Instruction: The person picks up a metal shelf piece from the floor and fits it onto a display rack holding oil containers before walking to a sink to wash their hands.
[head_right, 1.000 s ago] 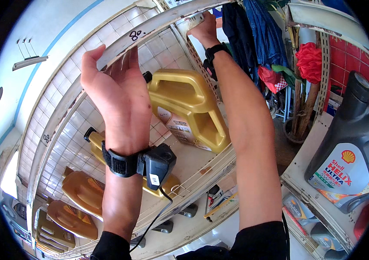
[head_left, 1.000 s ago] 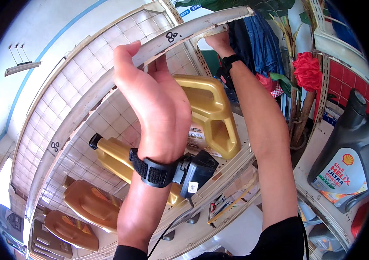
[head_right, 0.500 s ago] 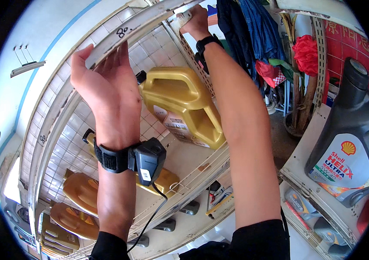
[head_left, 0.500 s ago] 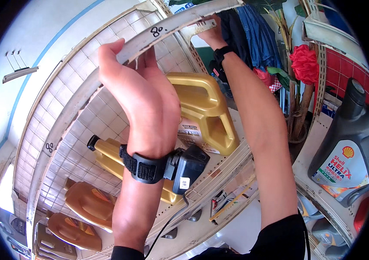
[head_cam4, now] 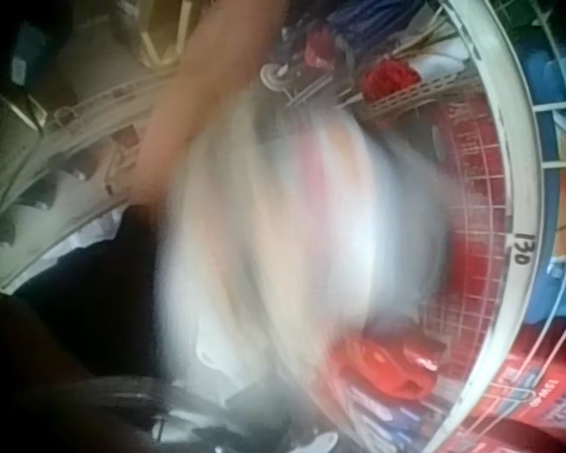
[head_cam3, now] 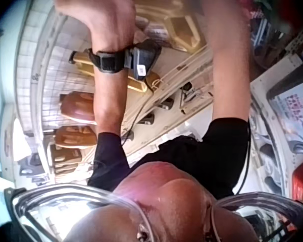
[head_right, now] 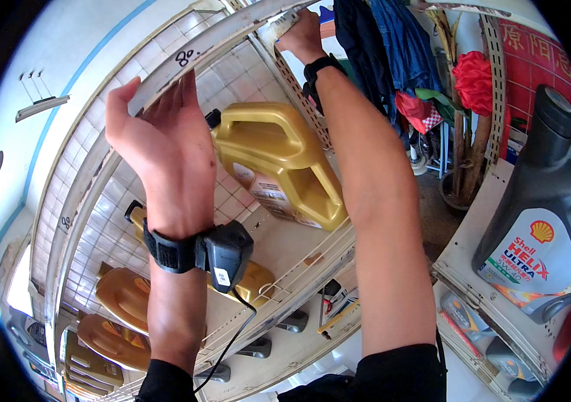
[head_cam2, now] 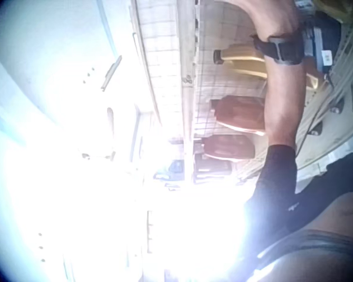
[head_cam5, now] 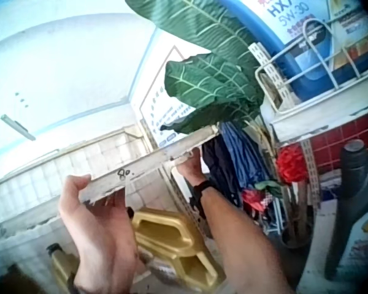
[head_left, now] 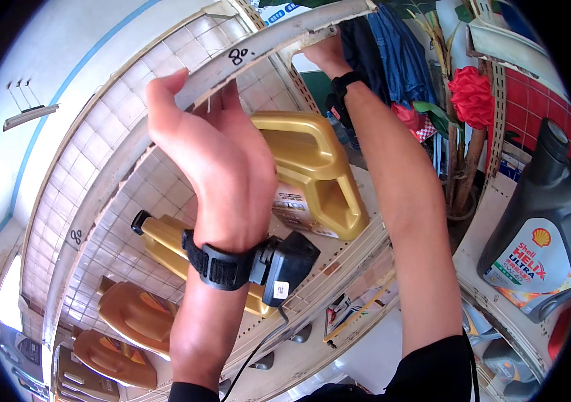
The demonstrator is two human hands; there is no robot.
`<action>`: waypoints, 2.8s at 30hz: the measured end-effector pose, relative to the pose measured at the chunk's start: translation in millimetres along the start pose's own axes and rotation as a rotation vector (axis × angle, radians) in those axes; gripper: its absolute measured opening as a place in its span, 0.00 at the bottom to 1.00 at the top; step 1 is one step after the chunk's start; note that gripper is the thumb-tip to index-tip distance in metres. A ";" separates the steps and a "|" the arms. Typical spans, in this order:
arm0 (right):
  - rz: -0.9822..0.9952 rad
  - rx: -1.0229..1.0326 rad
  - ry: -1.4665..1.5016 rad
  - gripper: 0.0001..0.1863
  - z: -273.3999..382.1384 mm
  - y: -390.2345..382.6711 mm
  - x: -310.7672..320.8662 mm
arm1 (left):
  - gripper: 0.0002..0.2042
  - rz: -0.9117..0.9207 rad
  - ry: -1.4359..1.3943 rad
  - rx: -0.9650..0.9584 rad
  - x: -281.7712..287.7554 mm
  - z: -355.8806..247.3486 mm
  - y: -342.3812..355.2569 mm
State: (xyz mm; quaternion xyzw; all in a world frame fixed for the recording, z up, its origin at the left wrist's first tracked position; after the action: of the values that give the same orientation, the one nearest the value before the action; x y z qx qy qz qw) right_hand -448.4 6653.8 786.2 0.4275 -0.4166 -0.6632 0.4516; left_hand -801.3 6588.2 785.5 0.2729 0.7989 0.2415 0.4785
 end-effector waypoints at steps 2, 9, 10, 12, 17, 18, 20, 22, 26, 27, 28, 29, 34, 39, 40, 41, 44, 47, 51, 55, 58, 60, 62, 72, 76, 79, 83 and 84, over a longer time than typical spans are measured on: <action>-0.032 -0.080 0.056 0.18 -5.2 -4.8 3.6 | 0.17 -0.003 0.004 0.003 5.3 2.0 -0.4; 0.140 -0.184 0.256 0.20 8.1 -6.7 25.6 | 0.17 -0.035 0.002 -0.010 5.8 5.3 -1.1; 0.146 -0.189 0.255 0.21 15.0 -3.7 32.8 | 0.17 -0.024 -0.003 -0.009 3.6 4.0 -1.6; 0.159 -0.203 0.249 0.22 21.9 -3.3 45.9 | 0.17 -0.002 -0.010 -0.003 3.3 6.3 -0.5; 0.388 -0.279 0.660 0.27 31.8 -36.1 49.7 | 0.19 -0.016 0.017 0.002 7.5 1.5 -1.2; 0.424 -0.273 0.668 0.28 29.2 -42.6 47.7 | 0.20 -0.011 0.015 0.000 7.0 1.3 -1.8; 0.377 -0.314 0.659 0.23 29.2 -46.1 53.5 | 0.20 -0.026 0.017 0.009 6.8 4.6 -1.5; 0.305 -0.396 0.717 0.13 53.6 -51.1 61.7 | 0.19 -0.035 0.039 0.014 15.3 -1.4 1.4; 0.101 -0.302 0.422 0.10 52.0 -32.2 77.7 | 0.15 0.027 0.031 0.053 4.1 8.1 0.3; 0.090 -0.284 0.346 0.11 46.6 -30.4 78.3 | 0.15 0.045 0.032 0.049 -0.5 9.6 -1.0; 0.096 -0.281 0.354 0.11 52.0 -32.9 78.0 | 0.15 0.037 0.035 0.048 2.8 8.0 -0.4; 0.102 -0.278 0.362 0.11 55.4 -35.2 79.5 | 0.15 0.030 0.036 0.048 5.4 7.1 0.4; 0.218 -0.331 0.566 0.10 39.4 -34.9 71.7 | 0.16 0.009 0.037 0.012 6.7 3.2 -2.2; 0.125 -0.272 0.511 0.15 21.8 -6.3 79.2 | 0.18 -0.052 0.013 0.022 5.7 4.5 -4.7; 0.148 -0.206 0.478 0.16 27.5 -1.6 79.5 | 0.18 -0.057 0.019 0.025 6.0 4.8 -4.9; 0.086 -0.163 0.521 0.17 35.2 0.7 82.5 | 0.18 -0.063 0.026 0.027 7.5 5.0 -4.5; 0.001 -0.260 0.431 0.18 33.6 -0.6 63.1 | 0.19 -0.060 0.037 0.014 10.5 1.4 -1.8; 0.117 -0.392 0.414 0.21 14.9 -12.3 14.9 | 0.18 -0.074 0.033 0.017 14.5 -1.1 0.1; 0.152 -0.178 0.251 0.21 -29.2 1.4 -27.5 | 0.18 -0.034 0.044 0.017 -1.0 11.3 -5.0; 0.061 -0.163 0.337 0.18 -5.6 -11.0 -38.4 | 0.18 -0.080 0.062 0.003 7.6 1.0 -6.1; 0.023 -0.162 0.303 0.16 -1.2 -17.3 -28.9 | 0.19 -0.061 0.068 -0.006 7.0 2.7 -5.7; -0.001 -0.177 0.292 0.15 10.9 -25.0 -21.2 | 0.20 -0.010 0.066 -0.030 9.7 0.3 -1.0; 0.016 -0.178 0.304 0.14 10.5 -21.8 -17.5 | 0.20 0.017 0.068 -0.023 3.5 0.5 -2.2; -0.149 -0.115 0.391 0.13 34.9 -10.8 12.0 | 0.20 0.025 0.028 -0.008 2.0 3.3 -4.1; -0.118 -0.129 0.529 0.12 39.5 -9.1 17.9 | 0.21 0.029 0.069 0.001 -0.6 2.3 -0.8; -0.022 -0.086 0.413 0.14 40.9 -5.3 15.3 | 0.21 0.054 0.070 -0.021 -4.6 -1.3 -1.3; 0.238 -0.325 0.372 0.17 33.0 -12.0 -8.9 | 0.22 0.063 0.100 -0.036 -4.7 -4.9 -0.9; 0.195 -0.297 0.402 0.17 39.2 -12.3 -7.2 | 0.21 0.044 0.095 -0.033 -1.9 -5.6 -0.4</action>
State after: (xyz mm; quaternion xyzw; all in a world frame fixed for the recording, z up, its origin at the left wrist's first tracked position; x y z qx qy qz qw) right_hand -486.7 6670.2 787.3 0.4375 -0.2556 -0.5723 0.6448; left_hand -805.6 6586.0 788.9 0.2704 0.8105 0.2779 0.4390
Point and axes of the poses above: each hand's wrist, its own y-axis towards the middle knuckle, its own x-axis out of the back of the hand, z = x × y, the point moved 10 cm from there along y, towards the middle knuckle, and after that the axes turned 6 degrees about -z, right-handed, at the moved point
